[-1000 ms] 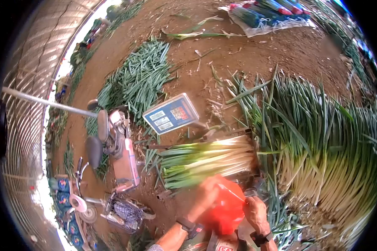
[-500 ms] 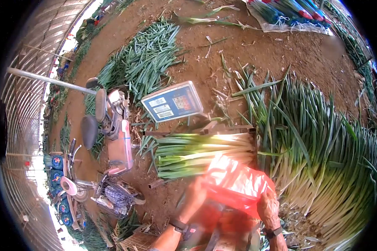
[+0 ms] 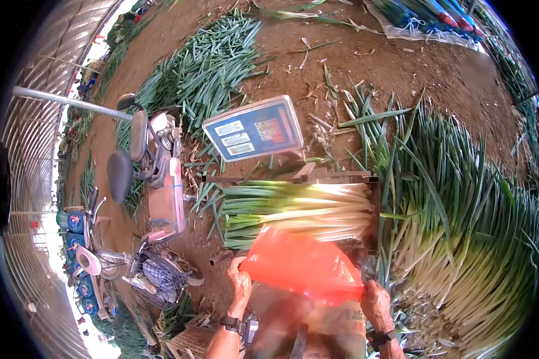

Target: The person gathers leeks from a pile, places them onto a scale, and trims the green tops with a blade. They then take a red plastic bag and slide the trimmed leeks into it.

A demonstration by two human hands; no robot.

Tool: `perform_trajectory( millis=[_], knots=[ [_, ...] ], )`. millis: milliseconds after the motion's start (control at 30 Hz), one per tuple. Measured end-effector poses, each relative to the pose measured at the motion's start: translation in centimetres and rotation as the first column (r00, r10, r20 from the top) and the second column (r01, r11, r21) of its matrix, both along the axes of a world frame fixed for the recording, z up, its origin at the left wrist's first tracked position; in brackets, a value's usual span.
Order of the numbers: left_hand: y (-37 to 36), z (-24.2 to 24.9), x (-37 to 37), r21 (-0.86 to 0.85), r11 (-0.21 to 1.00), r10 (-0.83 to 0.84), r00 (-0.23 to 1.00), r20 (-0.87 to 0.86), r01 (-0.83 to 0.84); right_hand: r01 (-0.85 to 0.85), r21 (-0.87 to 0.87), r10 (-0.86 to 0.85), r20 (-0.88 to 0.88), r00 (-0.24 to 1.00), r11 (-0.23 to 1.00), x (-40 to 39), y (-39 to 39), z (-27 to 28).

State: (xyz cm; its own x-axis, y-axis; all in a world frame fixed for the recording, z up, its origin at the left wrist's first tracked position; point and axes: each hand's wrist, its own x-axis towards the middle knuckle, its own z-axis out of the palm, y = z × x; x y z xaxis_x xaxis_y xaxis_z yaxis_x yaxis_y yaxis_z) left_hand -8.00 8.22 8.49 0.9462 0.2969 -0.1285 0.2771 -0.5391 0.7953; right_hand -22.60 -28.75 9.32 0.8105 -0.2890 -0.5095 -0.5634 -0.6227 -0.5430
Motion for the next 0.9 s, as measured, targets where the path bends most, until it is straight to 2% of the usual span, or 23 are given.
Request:
perform_trajectory(
  millis=[33,67,167,267,367,433,467,567,667,767,867,900],
  knots=[
    [0.4,0.2,-0.1,-0.02,1.0,0.017,0.999,-0.048,-0.018,-0.005,0.016,0.004,0.01,1.0,1.0,0.1,0.0,-0.3],
    [0.0,1.4,0.0,0.054,0.999,0.005,0.999,-0.053,-0.002,-0.009,0.032,0.009,0.019,1.0,0.999,0.2,0.0,-0.4],
    [0.8,0.4,-0.8,-0.01,0.999,0.049,0.997,-0.058,-0.049,-0.014,0.078,0.012,0.016,1.0,0.997,0.3,-0.2,-1.2],
    [0.6,1.2,-0.7,0.234,0.971,0.053,0.998,0.022,-0.056,0.043,0.135,-0.042,-0.01,0.999,0.99,0.7,-0.7,-1.5],
    [0.0,3.3,-0.1,0.117,0.984,0.145,0.983,-0.117,-0.131,0.121,0.181,-0.11,-0.071,0.991,0.976,0.4,-1.4,-2.4],
    [-0.1,3.3,-0.1,0.068,0.989,0.139,0.985,-0.102,-0.133,0.181,0.233,-0.153,-0.132,0.979,0.956,1.0,-1.7,-1.9],
    [-0.2,3.3,-0.1,0.043,0.99,0.137,0.986,-0.093,-0.133,0.158,0.222,-0.137,-0.106,0.985,0.962,0.8,-1.8,-2.1],
    [0.1,1.8,-0.4,0.079,0.991,0.102,0.995,0.019,-0.103,0.175,0.228,-0.153,-0.109,0.982,0.958,0.7,-2.2,-2.1],
    [-0.2,1.8,-0.1,0.117,0.987,0.109,0.994,0.016,-0.11,0.143,0.187,-0.135,-0.057,0.989,0.972,-0.3,-2.6,-3.6],
    [-0.9,2.4,0.6,0.147,0.971,0.204,0.974,-0.097,-0.189,0.121,0.154,-0.118,-0.027,0.993,0.981,-0.9,-2.7,-4.4],
    [-0.7,1.2,1.0,0.165,0.979,0.095,0.987,0.128,-0.116,0.185,0.3,-0.167,-0.086,0.982,0.936,-2.8,-2.7,-6.8],
    [-0.7,1.4,1.2,0.154,0.984,0.077,0.991,0.108,-0.093,0.205,0.36,-0.159,-0.153,0.975,0.91,-1.6,-2.4,-5.1]
  ],
)
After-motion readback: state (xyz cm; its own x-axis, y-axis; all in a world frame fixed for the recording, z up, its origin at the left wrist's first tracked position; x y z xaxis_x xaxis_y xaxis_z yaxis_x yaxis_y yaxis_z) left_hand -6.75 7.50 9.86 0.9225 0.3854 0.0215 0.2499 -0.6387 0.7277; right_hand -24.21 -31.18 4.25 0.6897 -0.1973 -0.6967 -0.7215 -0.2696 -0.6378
